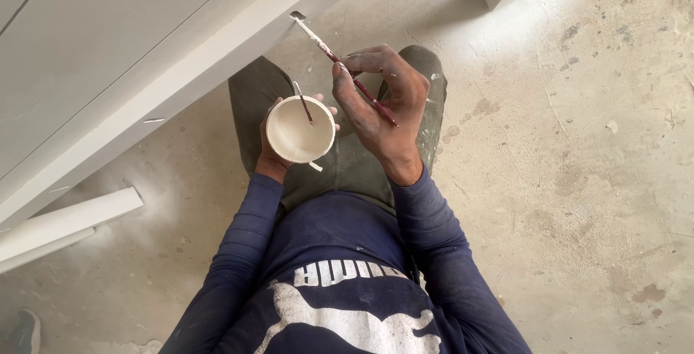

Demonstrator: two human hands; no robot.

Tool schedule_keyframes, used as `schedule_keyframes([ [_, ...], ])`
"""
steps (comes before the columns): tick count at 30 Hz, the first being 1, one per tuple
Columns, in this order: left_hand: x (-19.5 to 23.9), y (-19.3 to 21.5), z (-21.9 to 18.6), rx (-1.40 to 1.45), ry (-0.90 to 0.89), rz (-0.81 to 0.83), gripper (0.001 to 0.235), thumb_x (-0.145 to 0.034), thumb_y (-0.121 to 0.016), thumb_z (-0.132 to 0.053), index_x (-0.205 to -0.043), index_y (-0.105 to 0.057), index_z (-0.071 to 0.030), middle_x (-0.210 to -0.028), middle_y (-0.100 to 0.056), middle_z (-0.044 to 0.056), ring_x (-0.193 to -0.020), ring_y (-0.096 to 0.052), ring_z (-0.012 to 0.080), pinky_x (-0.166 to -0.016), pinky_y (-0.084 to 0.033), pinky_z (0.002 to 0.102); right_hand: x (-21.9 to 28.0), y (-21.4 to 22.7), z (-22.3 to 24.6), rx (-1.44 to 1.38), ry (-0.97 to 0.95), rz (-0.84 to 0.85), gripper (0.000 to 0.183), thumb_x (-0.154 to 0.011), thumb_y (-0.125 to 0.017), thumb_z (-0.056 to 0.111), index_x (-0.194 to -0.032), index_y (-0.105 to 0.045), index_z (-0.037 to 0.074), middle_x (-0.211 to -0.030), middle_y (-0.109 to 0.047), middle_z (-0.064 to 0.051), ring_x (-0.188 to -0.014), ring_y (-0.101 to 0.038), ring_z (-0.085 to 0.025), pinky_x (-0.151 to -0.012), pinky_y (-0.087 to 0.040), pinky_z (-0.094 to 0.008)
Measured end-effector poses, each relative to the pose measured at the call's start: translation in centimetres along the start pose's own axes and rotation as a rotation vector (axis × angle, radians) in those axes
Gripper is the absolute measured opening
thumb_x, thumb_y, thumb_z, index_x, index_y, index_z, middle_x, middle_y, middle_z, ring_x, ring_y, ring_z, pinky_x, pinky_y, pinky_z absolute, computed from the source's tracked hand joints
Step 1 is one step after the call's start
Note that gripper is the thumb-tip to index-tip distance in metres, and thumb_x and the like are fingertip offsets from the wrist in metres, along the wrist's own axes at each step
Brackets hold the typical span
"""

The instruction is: The person sits on the floor holding a cup of white paint and uses a brush to apply white paint to the underside and frame of a white wooden furniture piece, dipping the brush into the cup between strokes and moving along the piece to coat different rails and edges.

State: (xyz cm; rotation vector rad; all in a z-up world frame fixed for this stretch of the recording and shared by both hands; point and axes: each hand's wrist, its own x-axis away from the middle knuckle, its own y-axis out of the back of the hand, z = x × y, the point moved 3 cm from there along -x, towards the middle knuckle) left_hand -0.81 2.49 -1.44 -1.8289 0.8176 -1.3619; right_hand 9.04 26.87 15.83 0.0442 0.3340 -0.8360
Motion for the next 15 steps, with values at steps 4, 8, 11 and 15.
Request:
schedule_keyframes([
  [4, 0.1, 0.0, 0.0, 0.009, -0.009, -0.003, 0.079, -0.108, -0.035, -0.058, -0.154, -0.038, 0.006, -0.149, -0.042, 0.043, -0.134, -0.046, 0.0635, -0.102, -0.055, 0.062, -0.1, 0.1, 0.2, -0.034, -0.046, -0.002, 0.009, -0.098, -0.076, 0.004, -0.102, -0.068, 0.004, -0.094, -0.074, -0.01, -0.082, -0.073, -0.014, -0.069, -0.059, -0.025],
  [8, -0.1, 0.5, -0.1, 0.033, 0.001, 0.006, 0.079, -0.107, -0.035, -0.057, -0.155, -0.038, 0.006, -0.15, -0.042, 0.044, -0.134, -0.046, 0.0638, -0.101, -0.056, 0.061, -0.2, -0.1, 0.3, 0.026, 0.041, 0.021, 0.013, -0.096, -0.078, 0.005, -0.101, -0.067, 0.004, -0.093, -0.074, -0.009, -0.083, -0.074, -0.014, -0.069, -0.057, -0.026],
  [11, -0.1, 0.9, 0.0, -0.002, -0.021, 0.023, 0.08, -0.108, -0.036, -0.058, -0.155, -0.038, 0.007, -0.149, -0.042, 0.045, -0.133, -0.046, 0.0639, -0.099, -0.056, 0.062, -0.1, 0.0, 0.1, -0.054, -0.01, 0.005, 0.011, -0.099, -0.077, 0.006, -0.104, -0.067, 0.004, -0.096, -0.074, -0.01, -0.085, -0.074, -0.015, -0.072, -0.06, -0.027],
  [15, -0.1, 0.4, -0.1, 0.03, 0.0, 0.008, 0.079, -0.107, -0.036, -0.058, -0.154, -0.038, 0.006, -0.15, -0.042, 0.044, -0.133, -0.048, 0.0634, -0.099, -0.057, 0.061, -0.2, 0.0, 0.5, -0.02, 0.01, 0.0, 0.012, -0.097, -0.078, 0.006, -0.103, -0.067, 0.004, -0.094, -0.074, -0.009, -0.084, -0.074, -0.016, -0.072, -0.059, -0.026],
])
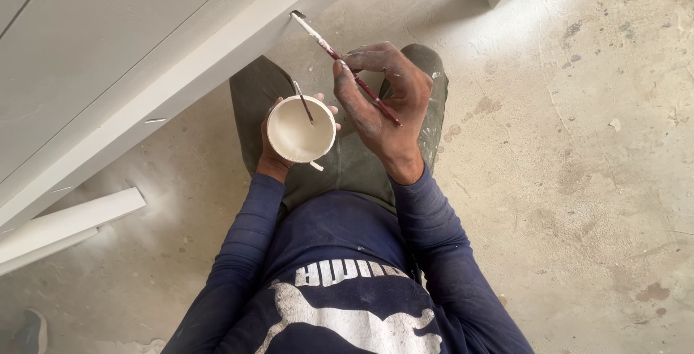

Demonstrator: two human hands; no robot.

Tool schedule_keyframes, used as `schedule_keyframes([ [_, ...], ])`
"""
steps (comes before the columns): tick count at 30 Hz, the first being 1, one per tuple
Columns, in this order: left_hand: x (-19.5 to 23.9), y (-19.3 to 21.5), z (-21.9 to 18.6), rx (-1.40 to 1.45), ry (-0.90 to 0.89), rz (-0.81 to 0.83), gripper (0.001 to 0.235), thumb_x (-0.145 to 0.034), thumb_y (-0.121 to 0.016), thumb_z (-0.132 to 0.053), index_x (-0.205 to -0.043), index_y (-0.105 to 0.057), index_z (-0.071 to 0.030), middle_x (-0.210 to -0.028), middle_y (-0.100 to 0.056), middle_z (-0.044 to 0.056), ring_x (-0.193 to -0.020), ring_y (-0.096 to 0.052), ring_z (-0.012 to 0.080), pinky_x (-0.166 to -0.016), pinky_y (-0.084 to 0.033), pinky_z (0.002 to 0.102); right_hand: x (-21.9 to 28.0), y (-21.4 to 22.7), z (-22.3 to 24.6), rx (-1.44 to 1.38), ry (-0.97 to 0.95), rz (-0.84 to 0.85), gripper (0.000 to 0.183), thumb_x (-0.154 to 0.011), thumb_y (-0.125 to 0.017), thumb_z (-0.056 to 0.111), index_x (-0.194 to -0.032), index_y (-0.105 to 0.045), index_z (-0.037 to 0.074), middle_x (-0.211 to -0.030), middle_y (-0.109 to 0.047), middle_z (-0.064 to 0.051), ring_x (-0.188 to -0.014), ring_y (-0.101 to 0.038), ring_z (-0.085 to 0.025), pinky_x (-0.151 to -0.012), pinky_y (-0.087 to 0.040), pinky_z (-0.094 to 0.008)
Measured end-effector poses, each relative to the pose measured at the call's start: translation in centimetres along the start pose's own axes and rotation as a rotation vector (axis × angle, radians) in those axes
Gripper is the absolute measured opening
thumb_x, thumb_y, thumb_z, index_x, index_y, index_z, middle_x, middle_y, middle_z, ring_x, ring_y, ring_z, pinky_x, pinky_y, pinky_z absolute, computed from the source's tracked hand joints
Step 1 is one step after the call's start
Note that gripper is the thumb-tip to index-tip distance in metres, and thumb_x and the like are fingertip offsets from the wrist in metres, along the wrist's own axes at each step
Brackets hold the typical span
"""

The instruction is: The person sits on the floor holding a cup of white paint and uses a brush to apply white paint to the underside and frame of a white wooden furniture piece, dipping the brush into the cup between strokes and moving along the piece to coat different rails and edges.

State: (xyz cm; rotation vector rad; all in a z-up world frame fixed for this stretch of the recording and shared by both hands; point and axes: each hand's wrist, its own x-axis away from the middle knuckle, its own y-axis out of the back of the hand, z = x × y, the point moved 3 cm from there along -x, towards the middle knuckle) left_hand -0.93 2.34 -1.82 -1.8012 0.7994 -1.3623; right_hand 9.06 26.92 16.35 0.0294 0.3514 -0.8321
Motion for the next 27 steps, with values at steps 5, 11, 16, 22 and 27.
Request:
schedule_keyframes([
  [5, 0.2, -0.9, 0.1, 0.007, 0.011, 0.012, 0.08, -0.106, -0.036, -0.057, -0.155, -0.04, 0.007, -0.15, -0.042, 0.043, -0.132, -0.049, 0.0622, -0.098, -0.058, 0.06, 0.2, -0.3, -1.2, -0.029, 0.086, 0.029, 0.011, -0.097, -0.077, 0.008, -0.102, -0.067, 0.005, -0.094, -0.075, -0.009, -0.084, -0.075, -0.015, -0.072, -0.062, -0.026],
  [11, 0.1, -0.4, 0.0, -0.013, 0.001, 0.055, 0.078, -0.108, -0.036, -0.056, -0.154, -0.04, 0.006, -0.151, -0.042, 0.043, -0.133, -0.048, 0.0625, -0.101, -0.057, 0.061, 0.1, -0.2, -0.4, -0.007, -0.01, -0.013, 0.01, -0.098, -0.077, 0.007, -0.103, -0.069, 0.005, -0.095, -0.075, -0.01, -0.083, -0.074, -0.015, -0.071, -0.059, -0.026],
  [16, 0.1, -0.7, -0.1, 0.013, 0.012, -0.013, 0.078, -0.106, -0.036, -0.057, -0.153, -0.04, 0.005, -0.15, -0.042, 0.041, -0.133, -0.048, 0.0621, -0.102, -0.056, 0.061, 0.3, -0.1, -0.5, 0.004, -0.024, -0.034, 0.011, -0.096, -0.078, 0.004, -0.103, -0.069, 0.004, -0.095, -0.075, -0.011, -0.085, -0.073, -0.014, -0.072, -0.058, -0.025],
  [22, 0.2, -0.2, 0.0, -0.015, -0.01, 0.016, 0.078, -0.108, -0.039, -0.057, -0.152, -0.042, 0.007, -0.148, -0.044, 0.042, -0.133, -0.048, 0.0631, -0.102, -0.056, 0.062, 0.7, 0.0, -0.2, 0.008, -0.018, -0.032, 0.01, -0.098, -0.077, 0.003, -0.103, -0.069, 0.003, -0.097, -0.075, -0.011, -0.089, -0.074, -0.015, -0.075, -0.059, -0.027],
  [27, 0.1, -0.2, 0.2, 0.043, 0.004, 0.026, 0.078, -0.105, -0.042, -0.057, -0.151, -0.043, 0.006, -0.146, -0.048, 0.041, -0.131, -0.05, 0.0623, -0.1, -0.056, 0.063, 0.8, -0.3, -0.1, 0.088, 0.009, -0.025, 0.01, -0.097, -0.077, 0.003, -0.1, -0.067, 0.003, -0.095, -0.075, -0.01, -0.086, -0.075, -0.015, -0.074, -0.06, -0.028],
])
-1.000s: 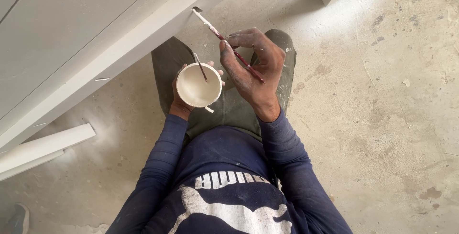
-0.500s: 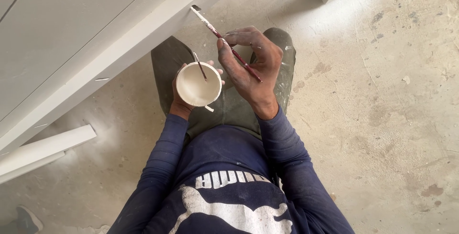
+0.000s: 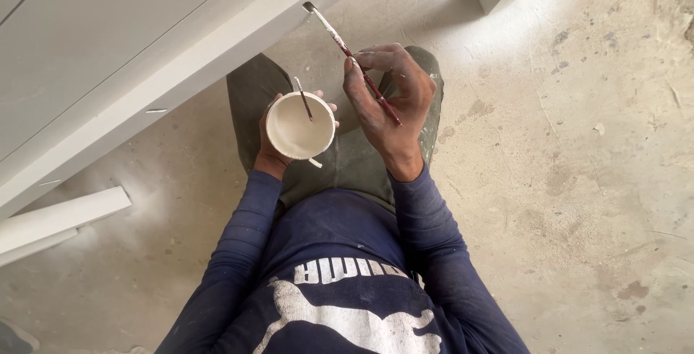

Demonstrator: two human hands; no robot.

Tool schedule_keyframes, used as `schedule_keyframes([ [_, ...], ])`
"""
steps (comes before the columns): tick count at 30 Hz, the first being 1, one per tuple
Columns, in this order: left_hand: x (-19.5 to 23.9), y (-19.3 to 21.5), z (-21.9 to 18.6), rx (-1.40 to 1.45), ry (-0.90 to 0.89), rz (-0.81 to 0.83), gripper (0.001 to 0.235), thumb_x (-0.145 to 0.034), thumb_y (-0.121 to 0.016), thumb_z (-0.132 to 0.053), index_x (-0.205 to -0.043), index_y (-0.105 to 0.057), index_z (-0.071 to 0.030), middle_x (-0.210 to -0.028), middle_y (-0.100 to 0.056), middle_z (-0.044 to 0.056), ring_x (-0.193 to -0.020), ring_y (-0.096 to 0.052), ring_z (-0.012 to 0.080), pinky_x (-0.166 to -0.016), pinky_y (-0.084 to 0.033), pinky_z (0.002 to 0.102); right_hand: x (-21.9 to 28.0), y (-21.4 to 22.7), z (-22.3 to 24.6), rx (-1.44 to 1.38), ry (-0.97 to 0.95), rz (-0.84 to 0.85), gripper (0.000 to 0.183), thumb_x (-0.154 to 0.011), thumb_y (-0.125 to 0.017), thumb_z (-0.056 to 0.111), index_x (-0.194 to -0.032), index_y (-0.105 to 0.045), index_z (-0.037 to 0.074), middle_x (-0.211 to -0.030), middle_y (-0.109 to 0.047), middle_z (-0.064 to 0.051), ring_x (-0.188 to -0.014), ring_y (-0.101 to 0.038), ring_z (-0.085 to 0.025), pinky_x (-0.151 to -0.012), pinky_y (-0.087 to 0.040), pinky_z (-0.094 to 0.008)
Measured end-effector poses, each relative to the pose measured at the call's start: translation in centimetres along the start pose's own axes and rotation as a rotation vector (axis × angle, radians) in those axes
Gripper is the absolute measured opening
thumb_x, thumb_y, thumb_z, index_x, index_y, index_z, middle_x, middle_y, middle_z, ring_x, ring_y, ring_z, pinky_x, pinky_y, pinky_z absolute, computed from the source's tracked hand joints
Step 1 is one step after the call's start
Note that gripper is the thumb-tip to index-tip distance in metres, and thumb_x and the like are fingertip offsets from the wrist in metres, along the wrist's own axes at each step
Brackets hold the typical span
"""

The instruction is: The person sits on the floor holding a cup of white paint and uses a brush to apply white paint to the underside and frame of a white wooden furniture piece, dipping the brush into the cup between strokes and moving along the piece to coat different rails and edges.

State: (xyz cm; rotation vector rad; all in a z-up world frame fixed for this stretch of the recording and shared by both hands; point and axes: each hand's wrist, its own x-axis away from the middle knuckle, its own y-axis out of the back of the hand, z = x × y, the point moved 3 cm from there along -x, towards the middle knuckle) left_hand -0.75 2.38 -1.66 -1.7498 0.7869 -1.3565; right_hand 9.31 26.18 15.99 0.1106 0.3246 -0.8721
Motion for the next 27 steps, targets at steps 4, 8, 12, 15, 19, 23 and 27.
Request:
schedule_keyframes([
  [4, 0.04, -0.11, -0.08, -0.03, -0.014, 0.021, 0.078, -0.106, -0.042, -0.057, -0.151, -0.043, 0.007, -0.146, -0.047, 0.041, -0.131, -0.05, 0.0631, -0.1, -0.056, 0.063, -0.24, -0.5, 0.02, 0.019, 0.023, 0.039, 0.01, -0.097, -0.076, 0.002, -0.1, -0.067, 0.002, -0.096, -0.074, -0.011, -0.087, -0.075, -0.017, -0.076, -0.062, -0.029],
  [8, 0.1, 0.05, -0.1, 0.005, -0.01, 0.029, 0.078, -0.106, -0.042, -0.057, -0.151, -0.043, 0.007, -0.147, -0.047, 0.041, -0.132, -0.049, 0.0629, -0.101, -0.055, 0.063, -0.14, -0.37, 0.2, -0.017, -0.014, 0.034, 0.008, -0.098, -0.075, 0.002, -0.1, -0.067, 0.002, -0.094, -0.074, -0.011, -0.084, -0.076, -0.015, -0.074, -0.063, -0.029],
  [12, 0.01, -0.05, -0.17, -0.005, -0.003, 0.024, 0.078, -0.106, -0.041, -0.057, -0.152, -0.043, 0.007, -0.147, -0.046, 0.041, -0.133, -0.048, 0.0625, -0.103, -0.054, 0.064, -0.33, -0.32, 0.53, 0.019, 0.033, 0.044, 0.009, -0.099, -0.075, 0.002, -0.101, -0.067, 0.001, -0.095, -0.074, -0.011, -0.085, -0.076, -0.016, -0.071, -0.062, -0.028],
  [15, 0.01, -0.44, -0.08, -0.006, -0.017, -0.027, 0.078, -0.106, -0.041, -0.056, -0.151, -0.043, 0.007, -0.147, -0.045, 0.042, -0.134, -0.048, 0.0617, -0.105, -0.053, 0.064, -0.26, -0.27, 0.6, 0.039, 0.044, 0.038, 0.009, -0.098, -0.075, 0.003, -0.1, -0.067, 0.002, -0.093, -0.074, -0.01, -0.083, -0.076, -0.015, -0.07, -0.062, -0.028],
  [19, -0.02, -0.15, -0.14, 0.02, 0.001, 0.008, 0.077, -0.106, -0.041, -0.056, -0.151, -0.044, 0.007, -0.148, -0.045, 0.042, -0.133, -0.047, 0.0628, -0.105, -0.052, 0.064, -0.38, -0.16, 0.71, 0.009, 0.053, 0.063, 0.009, -0.1, -0.075, 0.003, -0.102, -0.067, 0.002, -0.097, -0.074, -0.011, -0.089, -0.076, -0.017, -0.073, -0.063, -0.028],
  [23, -0.03, -0.26, -0.15, 0.012, -0.01, 0.043, 0.077, -0.107, -0.042, -0.056, -0.152, -0.043, 0.007, -0.147, -0.045, 0.042, -0.133, -0.047, 0.0635, -0.104, -0.052, 0.064, -0.42, -0.14, 0.96, 0.038, 0.016, 0.035, 0.009, -0.097, -0.076, 0.003, -0.099, -0.067, 0.002, -0.093, -0.074, -0.01, -0.083, -0.075, -0.015, -0.07, -0.061, -0.028],
  [27, -0.01, 0.21, -0.11, -0.017, -0.019, -0.02, 0.078, -0.105, -0.039, -0.057, -0.153, -0.04, 0.006, -0.148, -0.044, 0.042, -0.134, -0.047, 0.0615, -0.104, -0.053, 0.064, -0.35, -0.13, 0.51, 0.015, 0.029, 0.038, 0.009, -0.098, -0.076, 0.003, -0.1, -0.067, 0.002, -0.094, -0.074, -0.01, -0.085, -0.075, -0.016, -0.074, -0.062, -0.029],
])
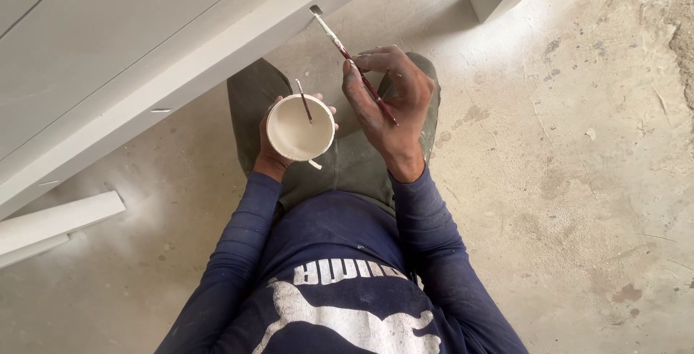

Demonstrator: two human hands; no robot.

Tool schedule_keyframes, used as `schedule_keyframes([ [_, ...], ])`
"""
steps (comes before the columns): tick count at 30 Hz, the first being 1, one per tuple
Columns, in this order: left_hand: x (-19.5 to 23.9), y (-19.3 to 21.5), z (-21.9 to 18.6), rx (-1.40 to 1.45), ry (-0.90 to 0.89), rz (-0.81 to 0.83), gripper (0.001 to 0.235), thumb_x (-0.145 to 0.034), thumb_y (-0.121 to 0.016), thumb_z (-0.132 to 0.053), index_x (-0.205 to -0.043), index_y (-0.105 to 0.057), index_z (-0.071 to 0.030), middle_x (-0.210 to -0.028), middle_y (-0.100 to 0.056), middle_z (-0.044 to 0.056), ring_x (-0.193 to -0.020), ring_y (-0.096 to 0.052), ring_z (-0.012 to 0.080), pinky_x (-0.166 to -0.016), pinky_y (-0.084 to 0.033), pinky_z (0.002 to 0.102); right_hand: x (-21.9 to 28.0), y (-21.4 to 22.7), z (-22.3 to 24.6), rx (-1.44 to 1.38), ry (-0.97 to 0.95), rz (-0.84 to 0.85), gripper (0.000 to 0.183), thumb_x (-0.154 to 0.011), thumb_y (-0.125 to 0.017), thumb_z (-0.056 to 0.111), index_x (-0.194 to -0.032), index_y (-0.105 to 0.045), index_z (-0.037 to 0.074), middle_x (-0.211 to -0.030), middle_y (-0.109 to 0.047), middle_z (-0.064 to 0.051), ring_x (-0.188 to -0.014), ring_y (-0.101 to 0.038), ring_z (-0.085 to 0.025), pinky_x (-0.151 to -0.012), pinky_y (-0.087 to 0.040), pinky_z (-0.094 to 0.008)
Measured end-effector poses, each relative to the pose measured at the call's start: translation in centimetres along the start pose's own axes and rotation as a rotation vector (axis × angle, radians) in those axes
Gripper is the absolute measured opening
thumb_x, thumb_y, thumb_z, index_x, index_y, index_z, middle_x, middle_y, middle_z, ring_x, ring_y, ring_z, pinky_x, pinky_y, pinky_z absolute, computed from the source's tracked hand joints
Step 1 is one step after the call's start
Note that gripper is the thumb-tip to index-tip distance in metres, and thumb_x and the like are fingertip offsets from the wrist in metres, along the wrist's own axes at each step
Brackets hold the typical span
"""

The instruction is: The person sits on the floor holding a cup of white paint and uses a brush to apply white paint to the underside and frame of a white wooden furniture piece, dipping the brush into the cup between strokes and moving along the piece to coat different rails and edges.

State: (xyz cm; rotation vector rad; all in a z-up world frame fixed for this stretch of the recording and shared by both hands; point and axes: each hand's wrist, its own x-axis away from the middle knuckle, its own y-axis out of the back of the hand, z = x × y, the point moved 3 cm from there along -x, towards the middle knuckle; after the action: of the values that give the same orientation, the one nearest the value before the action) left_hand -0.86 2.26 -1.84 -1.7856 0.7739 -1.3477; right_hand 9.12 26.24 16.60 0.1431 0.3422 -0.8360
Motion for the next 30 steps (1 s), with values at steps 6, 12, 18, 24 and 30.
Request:
schedule_keyframes([
  [6, -0.1, 0.2, -0.2, -0.018, 0.008, 0.014, 0.079, -0.106, -0.038, -0.057, -0.154, -0.039, 0.006, -0.149, -0.043, 0.042, -0.135, -0.046, 0.0621, -0.105, -0.053, 0.063, -0.1, 0.1, 0.0, -0.011, -0.017, -0.001, 0.009, -0.097, -0.076, 0.004, -0.099, -0.067, 0.003, -0.094, -0.074, -0.01, -0.086, -0.075, -0.017, -0.076, -0.061, -0.03],
  [12, -0.1, 0.3, -0.3, -0.011, 0.007, 0.05, 0.079, -0.108, -0.038, -0.057, -0.154, -0.039, 0.007, -0.149, -0.043, 0.042, -0.135, -0.046, 0.063, -0.105, -0.052, 0.063, 0.4, 0.1, -1.4, 0.002, 0.022, -0.011, 0.008, -0.098, -0.076, 0.006, -0.1, -0.068, 0.005, -0.093, -0.077, -0.008, -0.088, -0.077, -0.018, -0.095, -0.06, -0.039],
  [18, -0.1, 0.0, -0.2, -0.005, 0.005, 0.01, 0.079, -0.107, -0.037, -0.057, -0.154, -0.038, 0.007, -0.15, -0.041, 0.043, -0.136, -0.045, 0.0625, -0.108, -0.05, 0.062, -0.2, 0.0, 0.7, 0.17, 0.052, -0.015, 0.01, -0.095, -0.078, 0.009, -0.097, -0.07, 0.006, -0.092, -0.077, -0.007, -0.09, -0.077, -0.019, -0.099, -0.06, -0.042],
  [24, -0.2, 0.0, -0.2, -0.003, 0.006, 0.03, 0.08, -0.107, -0.036, -0.056, -0.155, -0.037, 0.008, -0.151, -0.041, 0.043, -0.136, -0.045, 0.062, -0.107, -0.051, 0.061, 0.3, -0.5, 0.2, 0.247, 0.11, -0.021, 0.01, -0.094, -0.079, 0.01, -0.096, -0.07, 0.008, -0.092, -0.076, -0.006, -0.089, -0.076, -0.019, -0.101, -0.059, -0.044],
  [30, -0.1, -0.1, -0.1, -0.03, -0.01, 0.022, 0.08, -0.107, -0.037, -0.057, -0.154, -0.036, 0.007, -0.15, -0.04, 0.044, -0.135, -0.046, 0.0622, -0.105, -0.053, 0.062, 0.1, -0.6, 0.7, 0.276, 0.102, -0.019, 0.01, -0.093, -0.08, 0.01, -0.096, -0.071, 0.008, -0.092, -0.076, -0.005, -0.09, -0.076, -0.018, -0.103, -0.058, -0.045],
])
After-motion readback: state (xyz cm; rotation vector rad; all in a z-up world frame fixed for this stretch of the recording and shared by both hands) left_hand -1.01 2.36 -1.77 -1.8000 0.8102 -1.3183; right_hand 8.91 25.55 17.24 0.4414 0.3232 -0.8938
